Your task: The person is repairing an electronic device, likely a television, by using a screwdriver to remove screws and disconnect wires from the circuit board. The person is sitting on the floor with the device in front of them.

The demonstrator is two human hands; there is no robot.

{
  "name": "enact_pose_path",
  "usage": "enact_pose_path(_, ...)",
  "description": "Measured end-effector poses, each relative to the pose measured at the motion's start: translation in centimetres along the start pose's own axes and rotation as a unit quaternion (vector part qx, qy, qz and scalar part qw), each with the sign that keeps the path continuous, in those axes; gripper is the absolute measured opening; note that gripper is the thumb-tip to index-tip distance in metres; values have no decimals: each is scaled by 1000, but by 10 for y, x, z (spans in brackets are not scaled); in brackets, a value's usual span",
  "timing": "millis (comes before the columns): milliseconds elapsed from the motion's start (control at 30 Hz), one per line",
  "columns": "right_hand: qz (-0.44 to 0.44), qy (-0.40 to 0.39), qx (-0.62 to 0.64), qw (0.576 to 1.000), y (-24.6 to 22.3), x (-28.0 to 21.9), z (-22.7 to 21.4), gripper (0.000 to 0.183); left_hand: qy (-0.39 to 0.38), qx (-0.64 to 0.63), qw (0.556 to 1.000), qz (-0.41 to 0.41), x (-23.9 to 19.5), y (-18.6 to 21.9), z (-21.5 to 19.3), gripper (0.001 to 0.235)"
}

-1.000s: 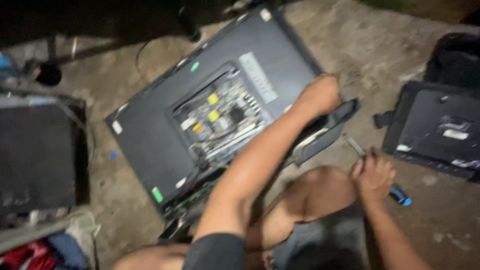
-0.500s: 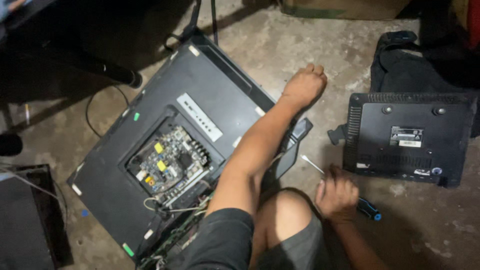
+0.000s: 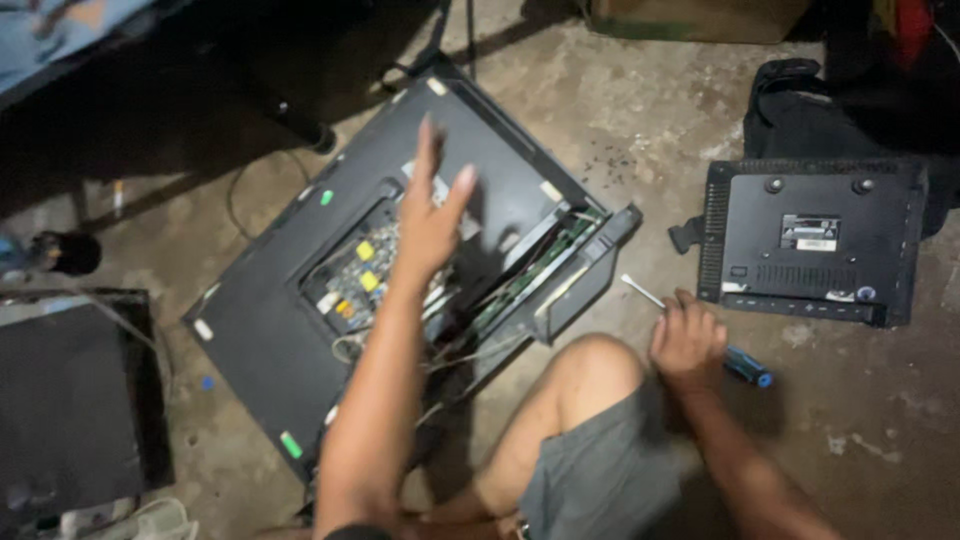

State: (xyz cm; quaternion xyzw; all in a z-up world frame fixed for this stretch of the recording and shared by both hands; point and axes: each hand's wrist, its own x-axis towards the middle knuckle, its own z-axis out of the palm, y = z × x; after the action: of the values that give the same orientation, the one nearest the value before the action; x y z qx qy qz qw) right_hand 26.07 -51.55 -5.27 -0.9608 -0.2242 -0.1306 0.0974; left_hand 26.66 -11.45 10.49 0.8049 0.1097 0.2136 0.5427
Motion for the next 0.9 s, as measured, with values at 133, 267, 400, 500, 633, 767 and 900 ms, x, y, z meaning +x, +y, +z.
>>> enact_pose_path(133,-14,13,18,1000,7,-6,9,32,21,201,973,-108,-94,44,-100,66)
enact_pose_path(267,23,-58,42,997,17,-17,0,22,-1,281,953,-114,-175,61,-185,52)
enact_pose_path(400,74,27,154,985,12,3,-41,23,42,253,945,-201,-217,49,-239,49)
enact_pose_path(500,58,46,222,972,-24,45,-87,29,72,221,952,-199,-222,28,-255,44)
enact_pose_path(633,-14,-12,311,950,-126,110,-141,30,78,234,949,-194,-200,3,-248,39)
enact_pose_path(767,-134,-136,445,875,-246,148,-164,45,104,191,960,-178,-186,-11,-228,38)
enact_pose_path(900,-55,-224,721,653,-315,162,-144,55,117,147,955,-232,-187,-22,-218,36)
